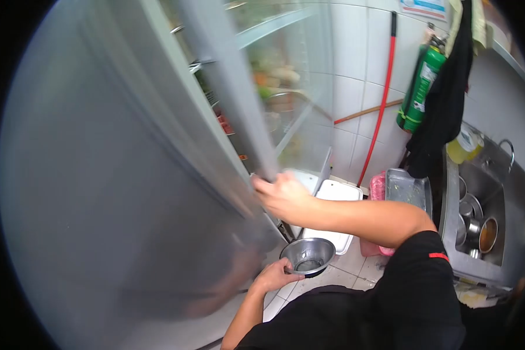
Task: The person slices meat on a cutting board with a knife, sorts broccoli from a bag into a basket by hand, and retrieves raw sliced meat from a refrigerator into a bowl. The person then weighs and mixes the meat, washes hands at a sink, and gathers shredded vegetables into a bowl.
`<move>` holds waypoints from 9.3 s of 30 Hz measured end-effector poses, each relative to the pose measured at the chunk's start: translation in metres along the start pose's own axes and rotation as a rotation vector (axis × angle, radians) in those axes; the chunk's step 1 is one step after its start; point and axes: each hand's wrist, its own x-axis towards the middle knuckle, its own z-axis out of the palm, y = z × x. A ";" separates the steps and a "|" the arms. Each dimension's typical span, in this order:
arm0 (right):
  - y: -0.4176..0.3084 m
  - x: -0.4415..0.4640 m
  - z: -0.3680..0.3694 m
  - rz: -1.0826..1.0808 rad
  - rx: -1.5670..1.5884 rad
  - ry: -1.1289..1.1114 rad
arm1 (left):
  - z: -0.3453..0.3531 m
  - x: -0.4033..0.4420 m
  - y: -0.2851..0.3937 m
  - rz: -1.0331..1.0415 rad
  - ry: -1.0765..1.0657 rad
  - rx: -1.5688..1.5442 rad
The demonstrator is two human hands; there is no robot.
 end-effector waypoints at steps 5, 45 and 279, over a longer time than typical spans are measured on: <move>0.007 -0.067 -0.069 0.029 0.012 -0.222 | -0.003 -0.012 -0.005 0.047 0.049 0.070; 0.161 0.247 0.037 -0.077 0.497 -0.283 | -0.083 0.086 0.164 0.149 1.038 -0.275; -0.187 -0.701 -0.179 2.414 0.968 0.772 | 0.218 0.193 0.254 0.096 -0.309 1.373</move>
